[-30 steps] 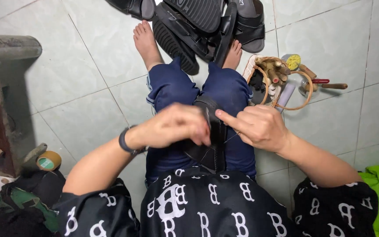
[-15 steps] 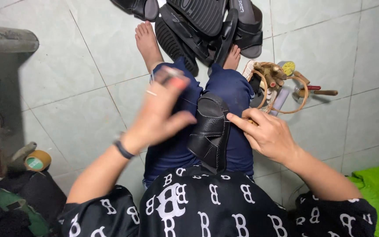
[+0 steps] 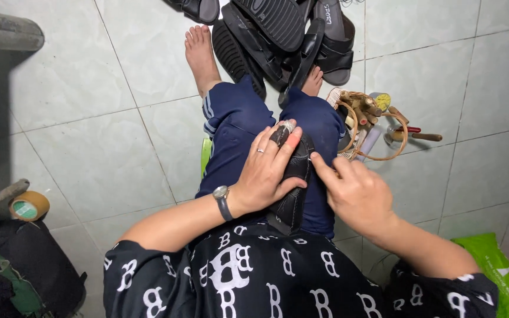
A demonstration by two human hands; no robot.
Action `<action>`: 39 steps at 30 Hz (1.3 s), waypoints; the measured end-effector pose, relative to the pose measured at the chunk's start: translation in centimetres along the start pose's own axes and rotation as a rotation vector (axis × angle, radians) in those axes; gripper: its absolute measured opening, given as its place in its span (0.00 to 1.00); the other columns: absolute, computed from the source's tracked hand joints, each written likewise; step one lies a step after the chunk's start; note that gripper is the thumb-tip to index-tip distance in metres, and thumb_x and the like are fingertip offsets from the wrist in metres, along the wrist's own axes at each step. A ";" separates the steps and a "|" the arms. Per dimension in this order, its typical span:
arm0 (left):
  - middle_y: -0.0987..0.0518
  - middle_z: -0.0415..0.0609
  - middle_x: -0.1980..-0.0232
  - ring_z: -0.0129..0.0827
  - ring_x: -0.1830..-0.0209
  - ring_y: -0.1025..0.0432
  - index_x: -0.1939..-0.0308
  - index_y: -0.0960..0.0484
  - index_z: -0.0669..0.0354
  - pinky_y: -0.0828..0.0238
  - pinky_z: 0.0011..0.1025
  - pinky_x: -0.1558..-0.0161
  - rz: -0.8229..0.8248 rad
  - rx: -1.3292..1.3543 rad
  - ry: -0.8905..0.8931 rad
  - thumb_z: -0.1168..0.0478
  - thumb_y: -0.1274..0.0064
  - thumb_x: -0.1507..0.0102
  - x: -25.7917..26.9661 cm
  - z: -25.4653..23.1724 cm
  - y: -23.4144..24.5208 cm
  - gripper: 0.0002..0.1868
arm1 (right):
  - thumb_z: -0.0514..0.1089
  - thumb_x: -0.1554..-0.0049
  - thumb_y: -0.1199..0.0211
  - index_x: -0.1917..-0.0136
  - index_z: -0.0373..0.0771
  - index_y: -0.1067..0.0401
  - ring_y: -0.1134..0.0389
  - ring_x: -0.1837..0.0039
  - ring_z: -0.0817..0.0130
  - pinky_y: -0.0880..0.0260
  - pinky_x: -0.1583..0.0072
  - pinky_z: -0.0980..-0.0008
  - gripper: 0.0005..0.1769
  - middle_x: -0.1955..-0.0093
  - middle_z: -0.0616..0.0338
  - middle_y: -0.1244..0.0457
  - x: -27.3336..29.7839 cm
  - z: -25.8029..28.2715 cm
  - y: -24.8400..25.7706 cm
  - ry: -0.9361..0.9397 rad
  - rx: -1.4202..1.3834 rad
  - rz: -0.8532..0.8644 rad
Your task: Hand-stitching the sole of a black sandal using a needle and thread while sitting on the floor.
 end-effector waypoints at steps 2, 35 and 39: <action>0.39 0.64 0.32 0.59 0.31 0.45 0.30 0.44 0.66 0.53 0.50 0.30 -0.079 0.013 -0.006 0.40 0.41 0.47 0.0 0.2 0.2 0.51 | 0.44 0.48 0.50 0.41 0.56 0.30 0.38 0.64 0.71 0.35 0.65 0.74 0.22 0.64 0.69 0.46 -0.3 1.0 -0.3 -0.019 0.065 -0.085; 0.25 0.52 0.69 0.51 0.64 0.26 0.53 0.29 0.58 0.28 0.41 0.63 0.334 0.214 -0.009 0.65 0.49 0.40 -3.8 1.0 2.8 0.12 | 0.38 0.43 0.41 0.39 0.40 0.30 0.30 0.56 0.64 0.26 0.58 0.69 0.18 0.40 0.51 0.46 0.8 -0.1 -0.5 -0.382 -0.732 -0.267; 0.23 0.55 0.65 0.52 0.62 0.25 0.52 0.27 0.61 0.27 0.41 0.61 0.278 0.236 -0.018 0.66 0.49 0.39 -3.8 0.6 3.9 0.11 | 0.42 0.46 0.45 0.34 0.62 0.34 0.30 0.60 0.66 0.27 0.60 0.64 0.27 0.42 0.61 0.46 3.3 -3.0 -0.7 -0.283 -0.365 -0.054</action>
Point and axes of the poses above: each hand's wrist, its own x-axis away from the middle knuckle, its own y-axis out of the back of the hand, z = x × y, the point moved 9 cm from there along -x, towards the middle knuckle
